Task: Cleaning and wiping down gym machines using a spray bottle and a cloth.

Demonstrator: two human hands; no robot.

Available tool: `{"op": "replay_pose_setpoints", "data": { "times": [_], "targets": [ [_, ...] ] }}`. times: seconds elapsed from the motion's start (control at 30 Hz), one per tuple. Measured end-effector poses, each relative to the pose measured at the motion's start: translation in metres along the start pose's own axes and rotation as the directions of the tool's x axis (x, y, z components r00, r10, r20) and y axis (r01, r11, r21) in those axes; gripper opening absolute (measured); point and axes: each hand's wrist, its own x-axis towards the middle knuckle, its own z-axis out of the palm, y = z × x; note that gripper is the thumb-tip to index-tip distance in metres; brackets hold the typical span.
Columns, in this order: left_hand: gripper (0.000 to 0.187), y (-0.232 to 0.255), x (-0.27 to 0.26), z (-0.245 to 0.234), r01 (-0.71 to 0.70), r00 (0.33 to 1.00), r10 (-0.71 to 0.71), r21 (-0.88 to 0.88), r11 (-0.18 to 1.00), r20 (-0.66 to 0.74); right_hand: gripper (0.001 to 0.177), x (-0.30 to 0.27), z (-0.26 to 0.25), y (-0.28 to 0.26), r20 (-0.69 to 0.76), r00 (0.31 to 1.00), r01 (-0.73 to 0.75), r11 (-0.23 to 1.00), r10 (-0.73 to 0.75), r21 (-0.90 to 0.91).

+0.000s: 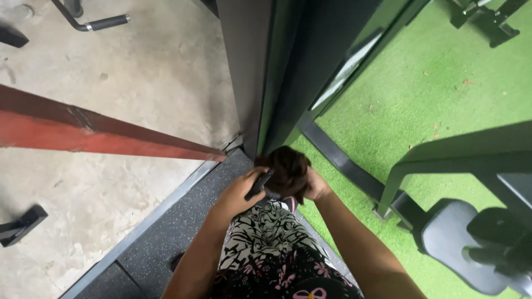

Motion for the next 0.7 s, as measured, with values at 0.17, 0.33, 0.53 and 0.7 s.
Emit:
{"op": "replay_pose_setpoints", "data": {
  "times": [0.17,0.33,0.53,0.7],
  "targets": [
    [0.061,-0.021,-0.020,0.018,0.065,0.986,-0.082,0.120,0.991,0.147,0.040,-0.040,0.005,0.040,-0.277,0.959,-0.134,0.959,0.061,-0.251],
    [0.063,-0.023,-0.044,0.010,-0.117,0.987,0.093,0.191,0.975,0.132,0.034,-0.048,-0.010,0.091,-0.232,0.971,-0.017,0.940,-0.066,-0.340],
    [0.058,-0.008,-0.092,-0.018,-0.063,0.984,0.025,0.219,0.974,0.174,0.039,-0.063,0.085,0.146,-0.315,0.936,0.023,0.920,-0.157,-0.391],
    [0.056,-0.021,-0.124,-0.029,-0.066,0.972,0.015,0.210,0.976,0.234,0.046,-0.065,0.085,0.185,-0.434,0.872,0.057,0.928,-0.226,-0.368]
  ]
}}
